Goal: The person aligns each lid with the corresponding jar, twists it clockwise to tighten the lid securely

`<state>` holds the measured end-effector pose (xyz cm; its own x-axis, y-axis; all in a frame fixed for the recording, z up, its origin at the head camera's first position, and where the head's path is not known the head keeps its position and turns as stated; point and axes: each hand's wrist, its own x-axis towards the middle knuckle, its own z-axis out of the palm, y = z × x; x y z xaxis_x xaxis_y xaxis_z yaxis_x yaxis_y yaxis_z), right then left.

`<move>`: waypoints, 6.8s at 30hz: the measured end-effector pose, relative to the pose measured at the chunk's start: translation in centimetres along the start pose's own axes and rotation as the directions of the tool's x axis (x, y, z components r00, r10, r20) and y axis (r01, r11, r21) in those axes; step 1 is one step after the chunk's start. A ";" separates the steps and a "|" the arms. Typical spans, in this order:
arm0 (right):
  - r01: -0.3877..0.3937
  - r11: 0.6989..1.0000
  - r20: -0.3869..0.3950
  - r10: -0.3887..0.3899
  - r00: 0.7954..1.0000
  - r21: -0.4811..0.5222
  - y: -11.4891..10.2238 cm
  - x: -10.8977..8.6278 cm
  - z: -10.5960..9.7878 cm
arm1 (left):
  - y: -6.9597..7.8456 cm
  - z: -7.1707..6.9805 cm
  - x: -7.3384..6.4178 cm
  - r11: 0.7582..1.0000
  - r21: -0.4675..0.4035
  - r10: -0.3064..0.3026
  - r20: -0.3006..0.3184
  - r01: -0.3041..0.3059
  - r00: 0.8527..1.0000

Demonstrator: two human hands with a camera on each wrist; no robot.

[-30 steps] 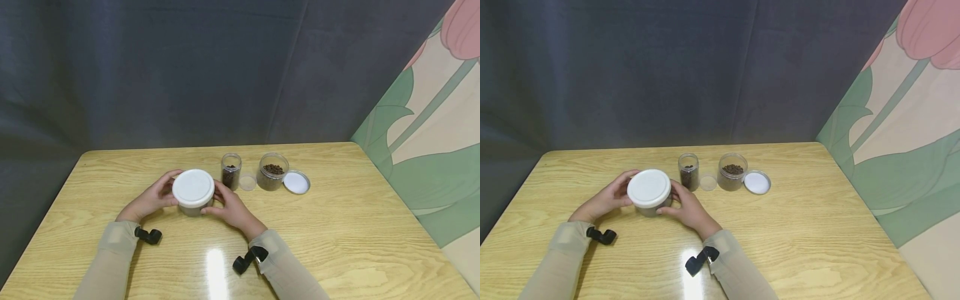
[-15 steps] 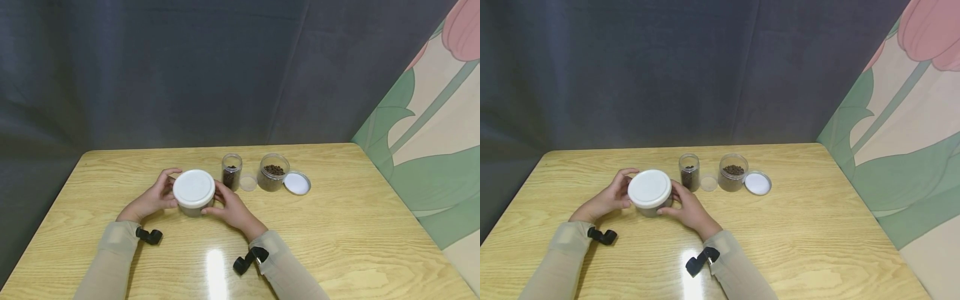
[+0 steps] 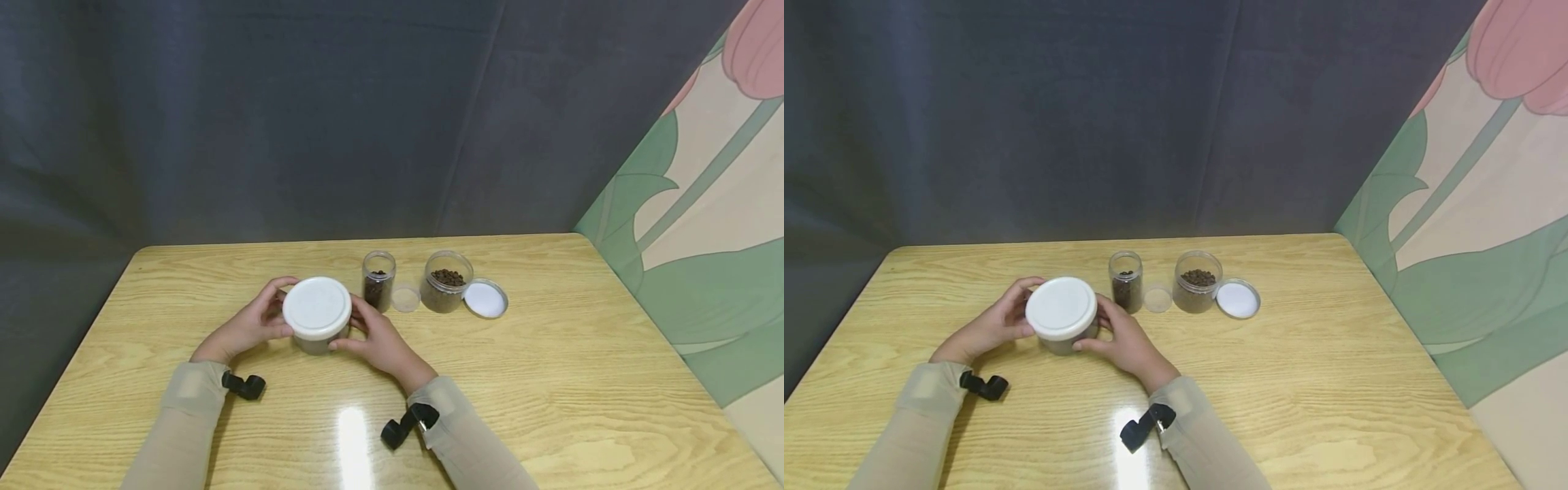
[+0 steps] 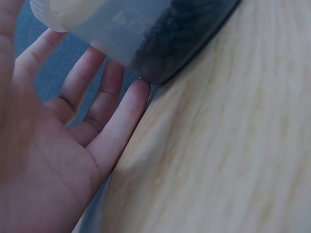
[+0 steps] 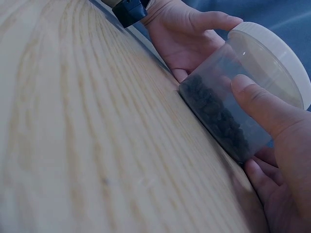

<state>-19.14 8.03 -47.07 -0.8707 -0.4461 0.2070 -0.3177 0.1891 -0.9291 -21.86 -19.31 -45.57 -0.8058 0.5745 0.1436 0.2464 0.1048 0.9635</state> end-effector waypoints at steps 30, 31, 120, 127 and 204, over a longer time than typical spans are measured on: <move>0.026 1.000 0.006 -0.026 1.000 0.010 0.2 0.1 -0.1 | -0.1 0.1 0.1 1.000 0.019 -0.022 -0.021 0.023 1.000; 0.026 1.000 0.005 -0.026 1.000 0.008 0.2 0.0 -0.1 | -0.1 0.1 0.1 1.000 0.021 -0.021 -0.021 0.021 1.000; -0.048 0.967 -0.166 0.006 0.986 -0.249 -0.6 3.1 2.5 | -1.5 -1.0 -0.7 0.976 0.184 -0.065 -0.276 0.119 0.959; -0.074 0.958 -0.202 0.017 0.979 -0.277 -0.5 3.3 2.8 | -1.8 -1.0 -0.7 0.978 0.176 -0.058 -0.290 0.113 0.955; -0.410 0.770 -0.166 0.379 0.911 -0.489 -9.4 0.2 -10.4 | 7.5 5.8 2.8 0.889 0.379 0.424 -0.471 -0.256 0.774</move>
<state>-20.21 15.25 -35.15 -0.9755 -0.1893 -0.1125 -0.0717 0.7560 -0.6507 -19.10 -12.22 -39.26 -0.7725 0.1067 0.6259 0.6298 0.2536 0.7342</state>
